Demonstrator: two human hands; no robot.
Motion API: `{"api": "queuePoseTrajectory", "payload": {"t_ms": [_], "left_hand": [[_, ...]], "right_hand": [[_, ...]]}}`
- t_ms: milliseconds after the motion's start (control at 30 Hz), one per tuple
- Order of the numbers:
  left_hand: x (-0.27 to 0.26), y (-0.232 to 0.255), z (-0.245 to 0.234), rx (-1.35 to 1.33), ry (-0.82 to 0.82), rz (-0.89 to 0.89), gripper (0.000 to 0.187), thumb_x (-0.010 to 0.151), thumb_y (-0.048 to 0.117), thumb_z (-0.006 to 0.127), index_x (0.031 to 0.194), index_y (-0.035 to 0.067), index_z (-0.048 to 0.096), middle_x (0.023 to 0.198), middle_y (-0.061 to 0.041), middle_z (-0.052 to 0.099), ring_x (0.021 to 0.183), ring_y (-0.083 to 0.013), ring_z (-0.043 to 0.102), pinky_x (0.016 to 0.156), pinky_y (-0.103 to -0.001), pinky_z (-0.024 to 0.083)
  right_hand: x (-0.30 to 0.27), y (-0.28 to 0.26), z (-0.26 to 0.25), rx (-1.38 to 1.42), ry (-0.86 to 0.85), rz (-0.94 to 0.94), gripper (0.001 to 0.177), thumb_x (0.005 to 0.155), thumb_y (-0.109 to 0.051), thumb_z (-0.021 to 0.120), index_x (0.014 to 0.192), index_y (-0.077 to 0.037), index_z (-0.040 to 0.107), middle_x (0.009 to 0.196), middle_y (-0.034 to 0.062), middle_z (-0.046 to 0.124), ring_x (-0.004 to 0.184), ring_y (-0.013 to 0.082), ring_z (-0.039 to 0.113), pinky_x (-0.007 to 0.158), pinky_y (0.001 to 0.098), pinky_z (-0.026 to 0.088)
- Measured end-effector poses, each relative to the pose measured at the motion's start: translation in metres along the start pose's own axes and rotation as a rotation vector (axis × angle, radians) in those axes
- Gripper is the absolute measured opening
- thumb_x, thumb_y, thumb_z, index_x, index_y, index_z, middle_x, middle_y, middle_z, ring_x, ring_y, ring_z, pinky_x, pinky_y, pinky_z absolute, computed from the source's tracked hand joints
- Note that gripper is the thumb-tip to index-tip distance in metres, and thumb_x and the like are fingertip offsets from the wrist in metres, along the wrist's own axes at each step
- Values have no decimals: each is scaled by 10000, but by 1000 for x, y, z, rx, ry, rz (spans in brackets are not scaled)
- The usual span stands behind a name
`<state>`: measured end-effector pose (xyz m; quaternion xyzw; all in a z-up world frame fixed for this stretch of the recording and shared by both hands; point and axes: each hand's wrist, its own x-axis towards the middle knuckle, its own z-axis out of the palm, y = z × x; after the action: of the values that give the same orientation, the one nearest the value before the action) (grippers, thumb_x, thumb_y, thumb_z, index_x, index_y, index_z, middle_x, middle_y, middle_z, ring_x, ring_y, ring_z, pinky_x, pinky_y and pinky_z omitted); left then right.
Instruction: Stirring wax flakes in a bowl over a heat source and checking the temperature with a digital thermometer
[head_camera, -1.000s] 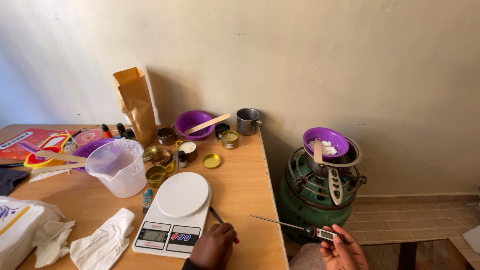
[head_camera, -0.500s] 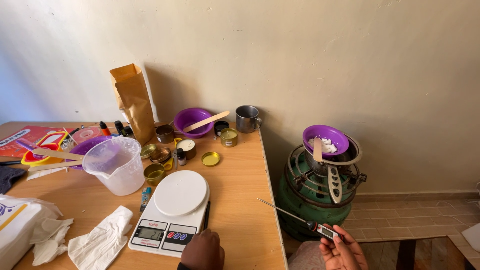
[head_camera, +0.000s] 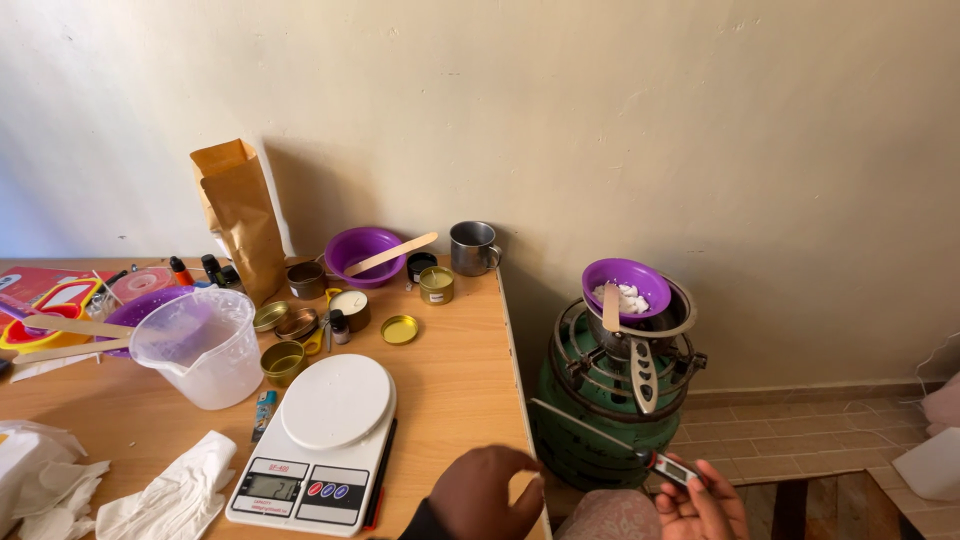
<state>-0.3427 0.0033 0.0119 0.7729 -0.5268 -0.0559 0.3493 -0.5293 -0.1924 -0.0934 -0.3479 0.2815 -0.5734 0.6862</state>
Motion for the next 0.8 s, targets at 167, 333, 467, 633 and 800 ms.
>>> {"api": "queuePoseTrajectory", "payload": {"t_ms": [167, 333, 467, 633, 800], "left_hand": [[69, 48, -5, -576, 43, -154, 150, 770, 206, 573, 695, 146, 689, 790, 3, 717, 747, -129, 649, 662, -296, 478], [137, 40, 46, -1164, 197, -467, 138, 830, 173, 541, 757, 100, 633, 815, -43, 673, 610, -111, 507, 567, -292, 391], [181, 5, 106, -1123, 533, -476, 133, 856, 201, 581, 779, 101, 622, 758, -60, 630, 767, -175, 635, 691, -361, 474], [201, -9, 112, -953, 627, -580, 171, 854, 224, 563, 811, 101, 674, 769, -31, 661, 733, -158, 600, 663, -322, 474], [212, -5, 100, -998, 543, -522, 204, 891, 201, 528, 715, 105, 568, 679, -16, 534, 620, -141, 474, 609, -328, 405]], "right_hand": [[25, -24, -18, -36, 105, -153, 167, 923, -91, 579, 1087, -117, 582, 1107, 265, 623, 771, 223, 633, 683, 292, 547], [62, -45, -42, -142, 98, -387, 154, 998, -96, 537, 1142, -143, 506, 1135, 286, 593, 722, 189, 610, 697, 314, 555], [57, -82, -9, -238, 158, -509, 183, 1019, -89, 516, 1193, -133, 486, 1163, 241, 600, 776, 149, 599, 762, 251, 549], [89, -97, 17, -326, 178, -553, 216, 1035, -102, 524, 1240, -59, 472, 1185, 254, 585, 816, 170, 580, 788, 291, 525], [109, -98, 63, -200, 256, -516, 239, 920, -75, 599, 1153, -25, 570, 1054, 193, 650, 734, 112, 612, 719, 168, 558]]}}
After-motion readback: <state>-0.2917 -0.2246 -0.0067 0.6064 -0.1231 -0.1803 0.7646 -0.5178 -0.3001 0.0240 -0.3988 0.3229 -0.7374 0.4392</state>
